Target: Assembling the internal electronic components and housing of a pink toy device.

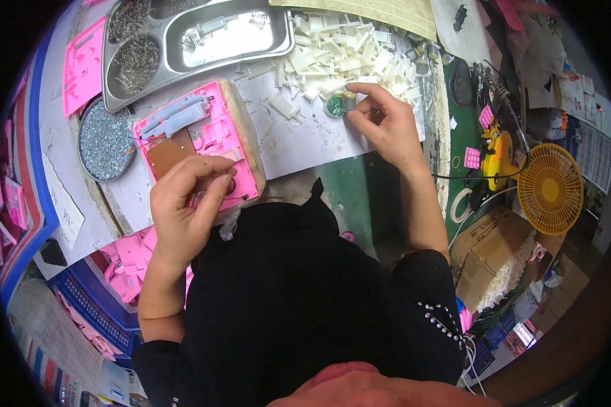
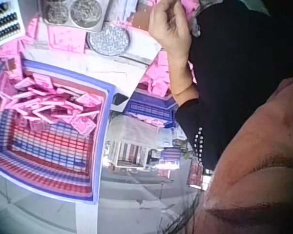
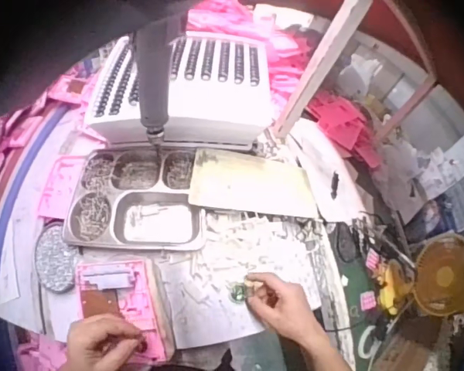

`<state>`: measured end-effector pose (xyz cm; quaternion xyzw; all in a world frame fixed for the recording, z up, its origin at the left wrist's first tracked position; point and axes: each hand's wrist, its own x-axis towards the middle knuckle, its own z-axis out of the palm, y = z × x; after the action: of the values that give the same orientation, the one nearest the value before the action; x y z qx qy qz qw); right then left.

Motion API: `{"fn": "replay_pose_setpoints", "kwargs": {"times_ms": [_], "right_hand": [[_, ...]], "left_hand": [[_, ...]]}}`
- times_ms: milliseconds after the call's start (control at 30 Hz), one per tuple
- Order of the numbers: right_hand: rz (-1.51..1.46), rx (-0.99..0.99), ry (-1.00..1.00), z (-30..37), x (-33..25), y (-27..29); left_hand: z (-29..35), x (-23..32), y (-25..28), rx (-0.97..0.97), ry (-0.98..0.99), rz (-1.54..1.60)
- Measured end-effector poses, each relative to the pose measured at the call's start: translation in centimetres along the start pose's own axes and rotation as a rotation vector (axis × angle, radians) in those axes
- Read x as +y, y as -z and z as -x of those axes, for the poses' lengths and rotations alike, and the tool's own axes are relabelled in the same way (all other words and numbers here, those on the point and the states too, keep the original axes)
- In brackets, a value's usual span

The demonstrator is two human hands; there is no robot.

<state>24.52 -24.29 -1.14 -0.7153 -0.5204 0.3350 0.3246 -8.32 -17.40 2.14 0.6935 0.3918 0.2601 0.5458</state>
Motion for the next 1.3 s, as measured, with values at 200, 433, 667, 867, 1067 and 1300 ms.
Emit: {"fn": "replay_pose_setpoints", "kwargs": {"times_ms": [200,433,667,867,1067,1300], "right_hand": [[0.317,0.027,0.084,-0.4,-1.1,-1.0],[-0.107,-0.022,-0.047,-0.2,-0.5,0.2],[-1.141,-0.351,-0.325,3.6,-5.4,-5.7],[-1.319,-0.52,-0.417,2.7,-6.2,-8.8],[-1.269,-0.564,-0.393,2.3,-6.4,-8.9],[-1.122,-0.517,-0.347,2.5,-6.9,-8.9]], "left_hand": [[-0.1,0.1,-0.3,-0.02,-0.098,-0.013],[0.6,-0.1,-0.8,0.017,-0.07,0.099],[-0.2,-0.2,-1.0,-0.037,-0.061,0.114],[0.5,-0.5,-1.3,0.01,0.062,0.313],[0.6,-0.9,-1.2,0.028,0.04,0.329],[0.8,-1.1,-1.2,0.018,0.03,0.312]]}}
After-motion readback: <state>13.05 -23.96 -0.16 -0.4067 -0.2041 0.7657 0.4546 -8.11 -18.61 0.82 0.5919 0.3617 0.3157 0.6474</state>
